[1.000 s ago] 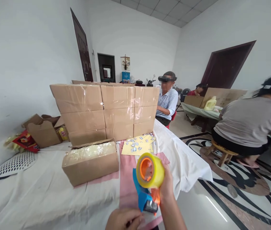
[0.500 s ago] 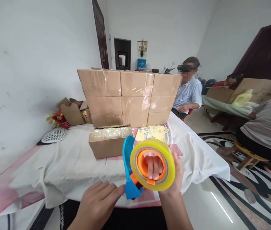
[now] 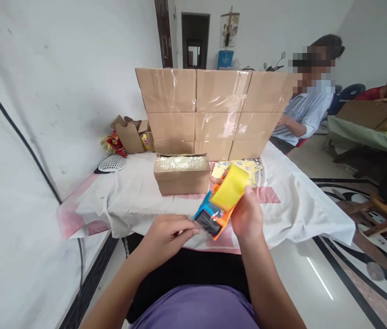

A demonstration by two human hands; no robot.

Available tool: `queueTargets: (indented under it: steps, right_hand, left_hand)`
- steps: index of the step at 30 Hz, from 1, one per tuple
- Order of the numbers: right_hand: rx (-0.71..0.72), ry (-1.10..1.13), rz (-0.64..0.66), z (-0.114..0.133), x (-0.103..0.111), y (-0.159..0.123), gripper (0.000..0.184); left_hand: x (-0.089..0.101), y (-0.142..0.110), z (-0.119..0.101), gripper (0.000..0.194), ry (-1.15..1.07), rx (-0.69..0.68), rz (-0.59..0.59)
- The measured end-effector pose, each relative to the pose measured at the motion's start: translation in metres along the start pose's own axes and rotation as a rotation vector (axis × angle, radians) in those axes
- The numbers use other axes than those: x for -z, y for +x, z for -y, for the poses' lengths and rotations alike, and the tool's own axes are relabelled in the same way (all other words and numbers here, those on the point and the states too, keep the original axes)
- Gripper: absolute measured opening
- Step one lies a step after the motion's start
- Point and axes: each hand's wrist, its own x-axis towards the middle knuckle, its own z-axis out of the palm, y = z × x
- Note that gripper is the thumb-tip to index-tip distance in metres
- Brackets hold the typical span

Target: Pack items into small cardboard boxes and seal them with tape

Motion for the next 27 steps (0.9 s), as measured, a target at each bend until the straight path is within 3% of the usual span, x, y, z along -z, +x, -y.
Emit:
queueTargets:
  steps: [2, 5, 7, 10, 13, 15, 20, 27]
  right_hand:
    - [-0.020, -0.015, -0.021, -0.010, -0.001, -0.001, 0.038]
    - [0.009, 0.029, -0.099, -0.024, 0.000, -0.001, 0.029]
    - [0.116, -0.004, -0.148, -0.031, 0.006, 0.001, 0.029]
    - [0.345, -0.229, -0.226, -0.037, 0.020, 0.004, 0.030]
    - [0.540, -0.426, -0.300, -0.035, 0.030, 0.006, 0.034]
    - [0.589, -0.402, -0.313, -0.027, 0.030, 0.004, 0.036]
    - [0.489, -0.137, -0.268, 0.001, 0.017, -0.005, 0.030]
    - [0.495, -0.141, -0.333, 0.024, 0.020, -0.009, 0.040]
  left_hand:
    - [-0.007, 0.003, -0.008, 0.021, -0.201, 0.113, 0.072]
    - [-0.020, 0.003, -0.011, 0.023, -0.390, 0.291, 0.079]
    - [-0.028, 0.001, -0.009, 0.026, -0.502, 0.416, 0.071]
    - [-0.032, -0.003, -0.009, 0.035, -0.613, 0.545, 0.092]
    - [-0.030, -0.002, -0.016, 0.039, -0.597, 0.564, 0.147]
    - [-0.027, 0.002, -0.019, 0.037, -0.556, 0.558, 0.174]
    - [-0.029, 0.016, -0.018, 0.039, -0.592, 0.501, 0.225]
    - [-0.030, 0.029, -0.034, 0.045, -0.565, 0.433, 0.269]
